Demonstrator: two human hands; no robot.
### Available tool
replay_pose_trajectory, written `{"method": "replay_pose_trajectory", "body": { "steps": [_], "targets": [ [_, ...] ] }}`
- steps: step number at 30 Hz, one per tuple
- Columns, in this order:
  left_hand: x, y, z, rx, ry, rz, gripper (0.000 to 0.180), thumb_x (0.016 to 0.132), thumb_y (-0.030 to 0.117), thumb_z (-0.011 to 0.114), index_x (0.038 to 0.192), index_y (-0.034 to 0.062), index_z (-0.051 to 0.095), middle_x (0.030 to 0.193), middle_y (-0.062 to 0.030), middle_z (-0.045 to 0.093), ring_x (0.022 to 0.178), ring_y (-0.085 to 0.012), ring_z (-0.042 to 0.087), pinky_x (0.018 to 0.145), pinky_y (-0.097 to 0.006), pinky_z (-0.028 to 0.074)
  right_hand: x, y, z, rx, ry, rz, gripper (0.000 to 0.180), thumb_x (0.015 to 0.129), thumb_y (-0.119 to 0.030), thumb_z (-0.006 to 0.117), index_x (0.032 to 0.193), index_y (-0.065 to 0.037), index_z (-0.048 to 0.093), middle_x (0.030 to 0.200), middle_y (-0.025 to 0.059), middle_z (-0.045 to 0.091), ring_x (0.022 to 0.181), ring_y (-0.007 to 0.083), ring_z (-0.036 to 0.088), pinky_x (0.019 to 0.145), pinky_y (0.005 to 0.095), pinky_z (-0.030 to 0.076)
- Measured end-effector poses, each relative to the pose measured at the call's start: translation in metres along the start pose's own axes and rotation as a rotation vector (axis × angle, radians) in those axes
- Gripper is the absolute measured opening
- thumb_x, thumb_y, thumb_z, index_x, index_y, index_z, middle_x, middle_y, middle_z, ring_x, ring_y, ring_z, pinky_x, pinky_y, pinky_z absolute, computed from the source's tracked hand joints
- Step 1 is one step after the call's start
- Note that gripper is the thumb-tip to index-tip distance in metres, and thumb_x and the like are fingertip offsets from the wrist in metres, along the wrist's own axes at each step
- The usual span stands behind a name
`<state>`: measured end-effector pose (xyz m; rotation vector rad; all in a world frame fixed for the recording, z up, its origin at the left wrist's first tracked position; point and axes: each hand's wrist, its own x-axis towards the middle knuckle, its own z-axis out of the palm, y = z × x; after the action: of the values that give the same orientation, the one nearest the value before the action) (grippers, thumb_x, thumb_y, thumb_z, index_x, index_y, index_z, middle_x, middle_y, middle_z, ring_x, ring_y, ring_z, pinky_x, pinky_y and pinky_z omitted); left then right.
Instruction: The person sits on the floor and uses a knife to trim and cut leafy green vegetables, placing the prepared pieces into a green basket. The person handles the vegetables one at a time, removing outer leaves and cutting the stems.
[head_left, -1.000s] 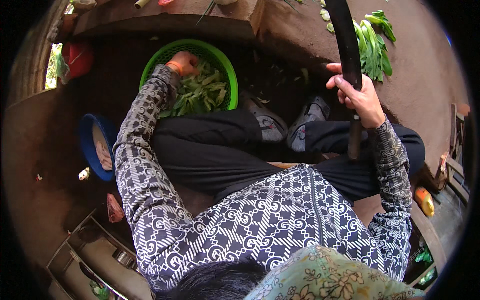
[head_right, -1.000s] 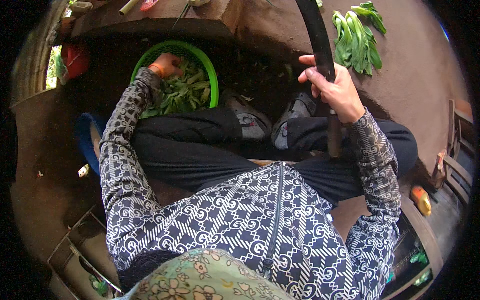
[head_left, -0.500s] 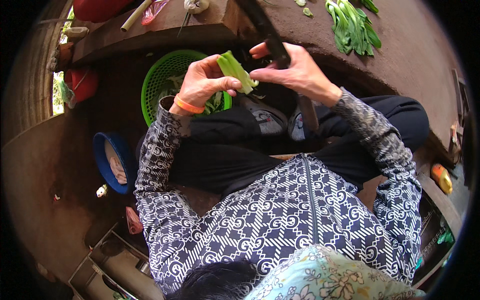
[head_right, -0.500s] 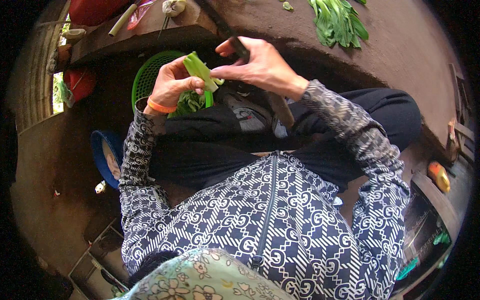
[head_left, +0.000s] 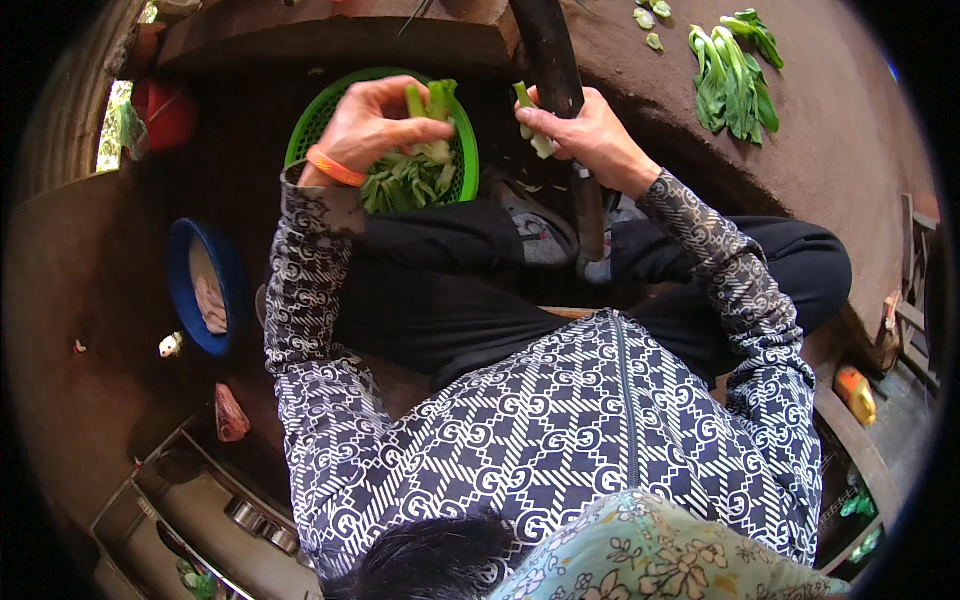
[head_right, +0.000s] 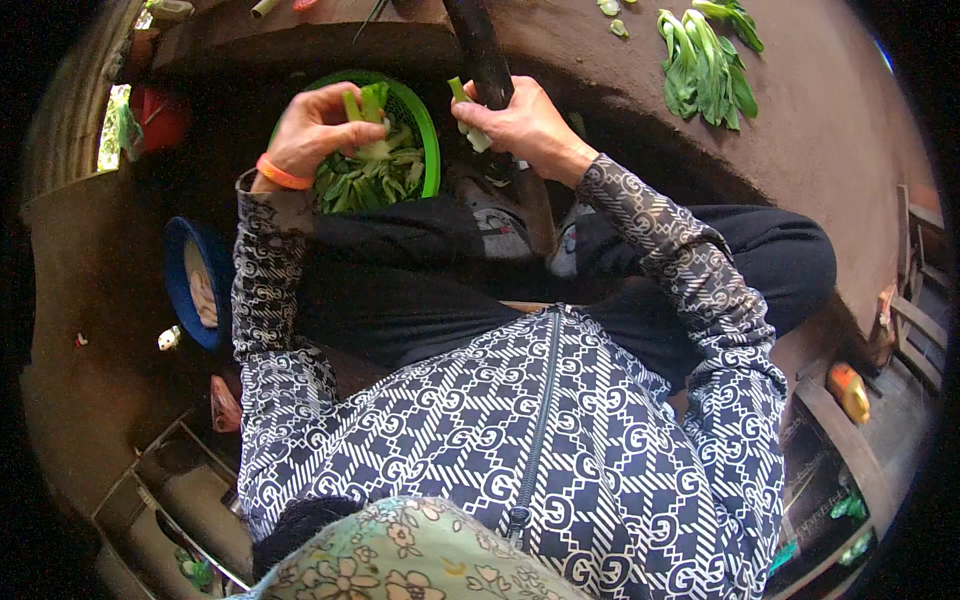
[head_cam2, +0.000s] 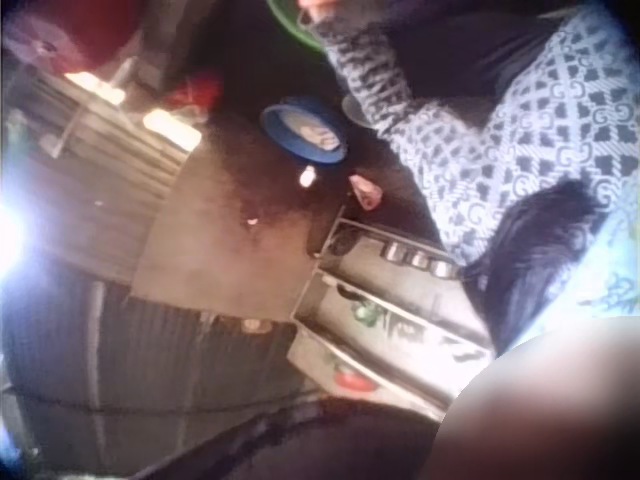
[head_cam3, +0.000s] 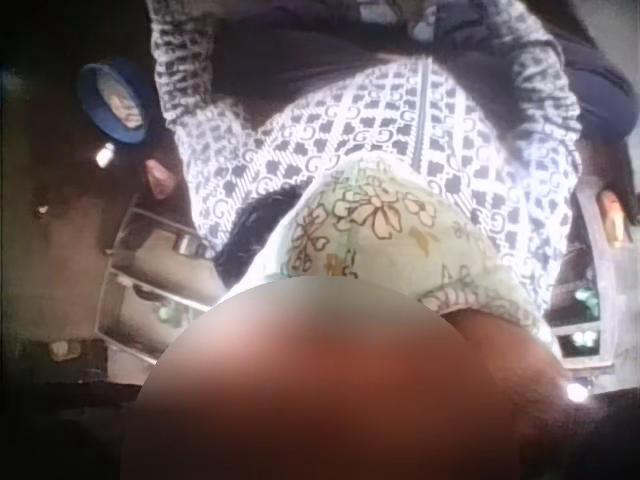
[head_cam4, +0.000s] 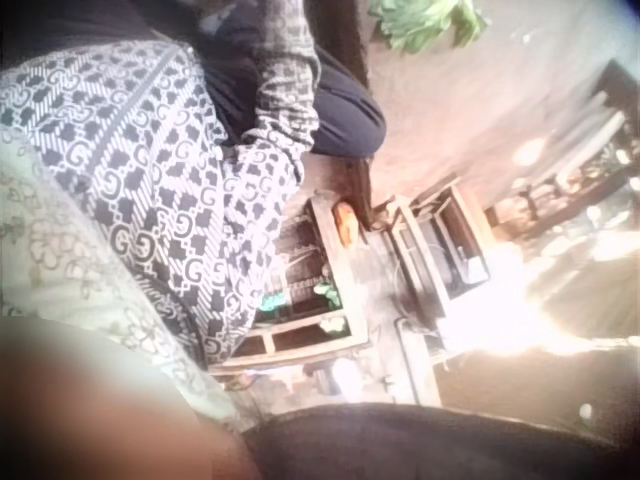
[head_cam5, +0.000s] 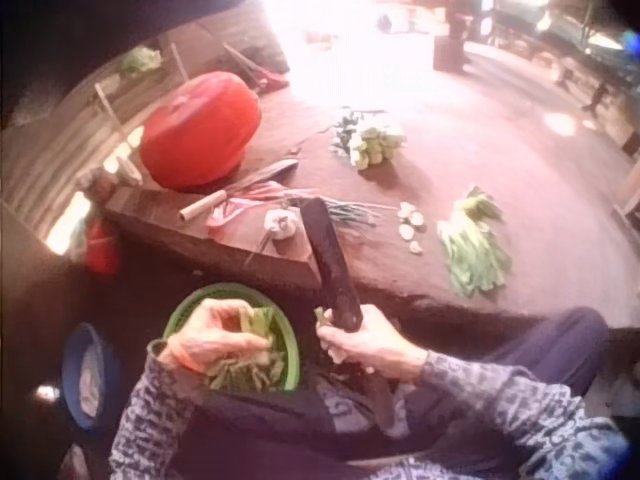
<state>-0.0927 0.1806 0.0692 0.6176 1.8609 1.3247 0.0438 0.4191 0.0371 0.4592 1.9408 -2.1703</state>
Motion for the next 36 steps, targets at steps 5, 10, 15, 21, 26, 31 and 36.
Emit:
{"method": "replay_pose_trajectory", "body": {
  "steps": [5, 10, 15, 21, 26, 31, 36],
  "targets": [
    [-0.004, -0.007, -0.054, 1.323, 0.302, -0.297, 0.039, 0.076, 0.037, 0.083, 0.102, 0.0095, 0.073, 0.09, -0.0034, 0.073, 0.087, -0.0235, 0.071, 0.077, -0.039, 0.056, 0.031, 0.008, 0.046, -0.172, -0.076, -0.143, 0.028, 0.093, -0.027, 0.071, 0.105, -0.002, 0.071, 0.076, 0.0072, 0.071, 0.063, 0.0094, 0.067, 0.058, 0.0276, 0.055],
    [0.0, -0.035, -0.072, 1.271, 0.291, -0.461, 0.04, 0.076, 0.039, 0.082, 0.108, 0.0153, 0.076, 0.104, -0.0087, 0.075, 0.095, -0.026, 0.071, 0.08, -0.04, 0.056, 0.047, -0.009, 0.028, -0.392, -0.154, -0.299, 0.023, 0.091, -0.022, 0.069, 0.106, -0.005, 0.073, 0.071, 0.008, 0.072, 0.064, 0.014, 0.071, 0.061, 0.0309, 0.057],
    [0.029, -0.062, -0.043, 1.016, 0.263, -0.112, 0.023, 0.078, 0.03, 0.08, 0.088, 0.009, 0.078, 0.079, -0.0096, 0.074, 0.075, -0.0253, 0.072, 0.071, -0.037, 0.057, 0.008, -0.084, -0.097, -0.474, 0.025, -0.034, 0.027, 0.099, -0.022, 0.063, 0.122, -0.007, 0.067, 0.092, 0.0065, 0.073, 0.065, 0.0101, 0.067, 0.049, 0.0216, 0.05],
    [0.085, -0.09, 0.047, 0.786, -0.035, 0.39, 0.014, 0.081, 0.021, 0.076, 0.084, 0.0077, 0.072, 0.079, -0.0116, 0.069, 0.073, -0.0319, 0.068, 0.067, -0.04, 0.054, -0.038, -0.105, -0.168, -0.07, 0.301, -0.289, 0.03, 0.096, -0.016, 0.062, 0.118, 0.004, 0.061, 0.095, 0.0138, 0.071, 0.066, 0.0082, 0.064, 0.049, 0.0169, 0.047],
    [0.15, -0.102, 0.12, 1.158, -0.204, 0.795, 0.015, 0.088, 0.014, 0.064, 0.102, 0.0104, 0.065, 0.086, -0.0095, 0.063, 0.075, -0.031, 0.068, 0.063, -0.041, 0.057, -0.027, -0.112, -0.189, 0.044, 0.415, -0.363, 0.029, 0.096, -0.015, 0.063, 0.117, 0.004, 0.06, 0.093, 0.0103, 0.068, 0.059, 0.0072, 0.057, 0.046, 0.0175, 0.043],
    [0.184, -0.122, 0.132, 1.677, -0.333, 0.845, 0.035, 0.093, 0.013, 0.053, 0.126, 0.0193, 0.061, 0.083, -0.0066, 0.062, 0.064, -0.0227, 0.066, 0.051, -0.036, 0.053, -0.022, -0.118, -0.215, 0.001, 0.421, -0.465, 0.019, 0.092, -0.015, 0.067, 0.108, -0.004, 0.067, 0.078, 0.0023, 0.065, 0.054, 0.006, 0.053, 0.046, 0.016, 0.039],
    [0.195, -0.134, 0.133, 1.524, -0.28, 0.814, 0.03, 0.099, 0.032, 0.051, 0.078, 0.0171, 0.068, 0.067, -0.0055, 0.062, 0.062, -0.0246, 0.067, 0.053, -0.04, 0.053, 0.011, -0.081, -0.258, -0.724, 0.796, -0.303, 0.035, 0.084, -0.03, 0.072, 0.111, -0.007, 0.071, 0.097, 0.0122, 0.074, 0.089, 0.0213, 0.071, 0.08, 0.0349, 0.056]
  ]
}}
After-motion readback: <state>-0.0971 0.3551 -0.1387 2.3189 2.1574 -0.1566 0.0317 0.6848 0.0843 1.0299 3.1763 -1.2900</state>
